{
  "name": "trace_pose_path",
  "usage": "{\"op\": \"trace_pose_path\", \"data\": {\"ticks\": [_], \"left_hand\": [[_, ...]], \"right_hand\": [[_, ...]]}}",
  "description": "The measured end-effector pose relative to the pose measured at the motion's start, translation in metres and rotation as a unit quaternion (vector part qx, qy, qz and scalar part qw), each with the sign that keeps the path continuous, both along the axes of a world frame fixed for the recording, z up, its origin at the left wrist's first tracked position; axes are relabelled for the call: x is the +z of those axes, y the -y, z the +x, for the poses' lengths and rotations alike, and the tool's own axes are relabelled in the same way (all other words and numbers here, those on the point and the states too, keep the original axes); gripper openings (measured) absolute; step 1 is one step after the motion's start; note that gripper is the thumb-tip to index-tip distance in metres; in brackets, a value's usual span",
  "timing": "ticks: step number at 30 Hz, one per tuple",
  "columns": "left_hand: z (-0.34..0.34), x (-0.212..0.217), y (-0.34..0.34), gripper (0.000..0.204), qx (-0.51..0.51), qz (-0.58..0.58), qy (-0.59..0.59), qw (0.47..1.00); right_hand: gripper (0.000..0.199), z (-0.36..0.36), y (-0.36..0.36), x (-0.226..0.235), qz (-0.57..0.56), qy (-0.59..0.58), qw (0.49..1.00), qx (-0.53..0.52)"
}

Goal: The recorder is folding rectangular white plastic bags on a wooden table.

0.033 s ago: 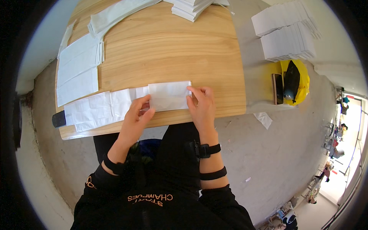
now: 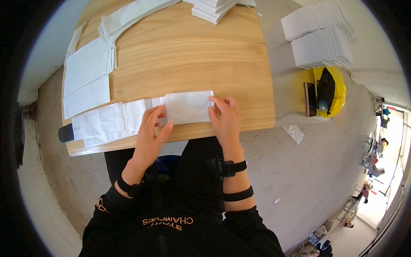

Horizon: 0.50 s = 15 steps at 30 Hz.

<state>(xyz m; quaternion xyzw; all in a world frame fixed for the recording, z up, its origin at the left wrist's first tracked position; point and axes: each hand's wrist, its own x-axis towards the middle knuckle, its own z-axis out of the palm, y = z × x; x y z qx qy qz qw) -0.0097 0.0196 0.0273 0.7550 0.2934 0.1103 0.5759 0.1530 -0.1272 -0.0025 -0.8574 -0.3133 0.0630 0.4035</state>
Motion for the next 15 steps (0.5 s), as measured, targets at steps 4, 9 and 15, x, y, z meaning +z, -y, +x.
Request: {"op": "trace_pose_path", "data": {"ticks": [4, 9, 15], "left_hand": [[0.003, 0.012, 0.013, 0.07, -0.072, 0.36, -0.005, 0.93], [0.019, -0.008, 0.025, 0.088, -0.182, 0.39, -0.055, 0.901], [0.011, -0.033, 0.023, 0.108, -0.158, 0.417, -0.115, 0.888]], "right_hand": [[0.03, 0.001, 0.001, -0.002, -0.005, -0.027, 1.0, -0.004], [0.032, 0.002, 0.001, -0.001, -0.016, -0.029, 0.999, 0.0], [0.036, 0.005, -0.003, 0.002, -0.015, -0.073, 0.997, 0.018]]}}
